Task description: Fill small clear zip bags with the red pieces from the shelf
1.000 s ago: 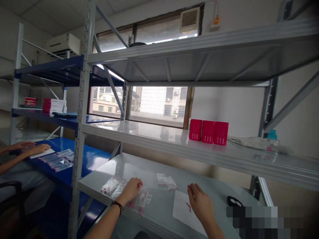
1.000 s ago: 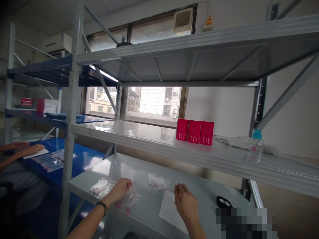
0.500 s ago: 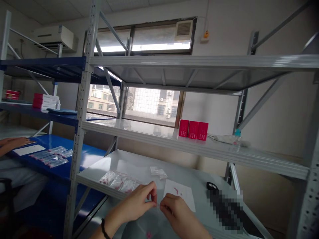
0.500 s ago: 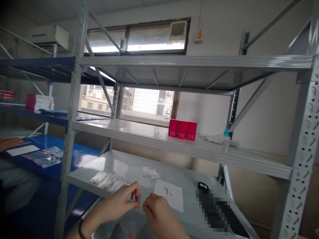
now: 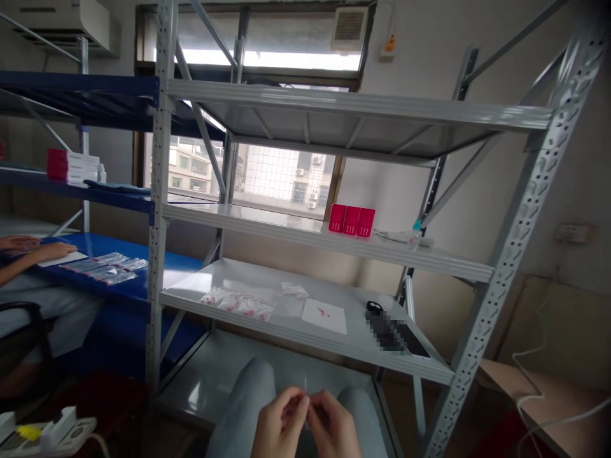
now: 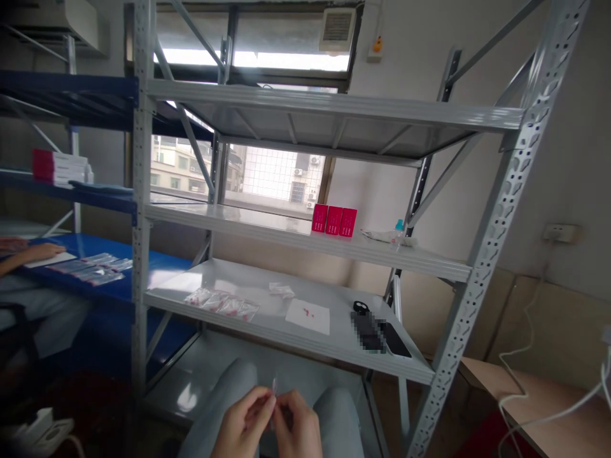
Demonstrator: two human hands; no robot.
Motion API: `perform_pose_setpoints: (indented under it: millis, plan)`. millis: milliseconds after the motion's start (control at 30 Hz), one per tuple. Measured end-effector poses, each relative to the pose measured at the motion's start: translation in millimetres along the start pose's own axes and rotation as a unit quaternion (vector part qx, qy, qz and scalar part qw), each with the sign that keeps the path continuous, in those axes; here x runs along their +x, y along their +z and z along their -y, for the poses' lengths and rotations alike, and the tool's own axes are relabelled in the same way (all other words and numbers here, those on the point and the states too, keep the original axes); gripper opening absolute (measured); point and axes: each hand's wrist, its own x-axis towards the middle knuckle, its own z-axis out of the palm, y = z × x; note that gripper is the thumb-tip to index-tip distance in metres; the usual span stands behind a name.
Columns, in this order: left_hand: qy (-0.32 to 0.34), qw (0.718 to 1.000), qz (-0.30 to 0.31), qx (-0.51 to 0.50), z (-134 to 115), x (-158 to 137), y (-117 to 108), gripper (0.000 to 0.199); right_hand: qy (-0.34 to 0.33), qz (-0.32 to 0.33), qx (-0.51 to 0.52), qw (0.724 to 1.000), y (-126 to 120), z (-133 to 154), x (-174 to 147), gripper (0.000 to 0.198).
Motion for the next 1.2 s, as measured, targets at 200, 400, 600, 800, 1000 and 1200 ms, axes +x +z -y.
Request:
perform_pose_setpoints:
  millis: [200,400,600,800,1000,1200]
  plan:
    - [-0.003,1.0,0.031,0.006,-6,-13,-10,0.044,0.0,0.007,0.01,1.0,6,19,-24,0.048]
    - [-0.004,0.999,0.05,0.013,-7,-16,-15,0.044,0.043,0.018,0.055,0.997,7,24,-29,0.042]
    - [0.021,0.996,0.054,0.064,10,-11,-14,0.043,0.147,0.091,0.217,0.961,0,5,-21,0.042]
    - [0.017,0.998,0.049,0.047,24,3,-8,0.046,0.196,0.083,0.279,0.937,1,-13,-9,0.046]
    - [-0.011,0.997,0.068,0.025,38,26,-8,0.048,0.214,0.077,0.277,0.933,6,-32,11,0.056]
    - [-0.015,0.999,0.032,0.021,83,64,2,0.054,0.211,0.033,0.239,0.947,21,-73,37,0.061]
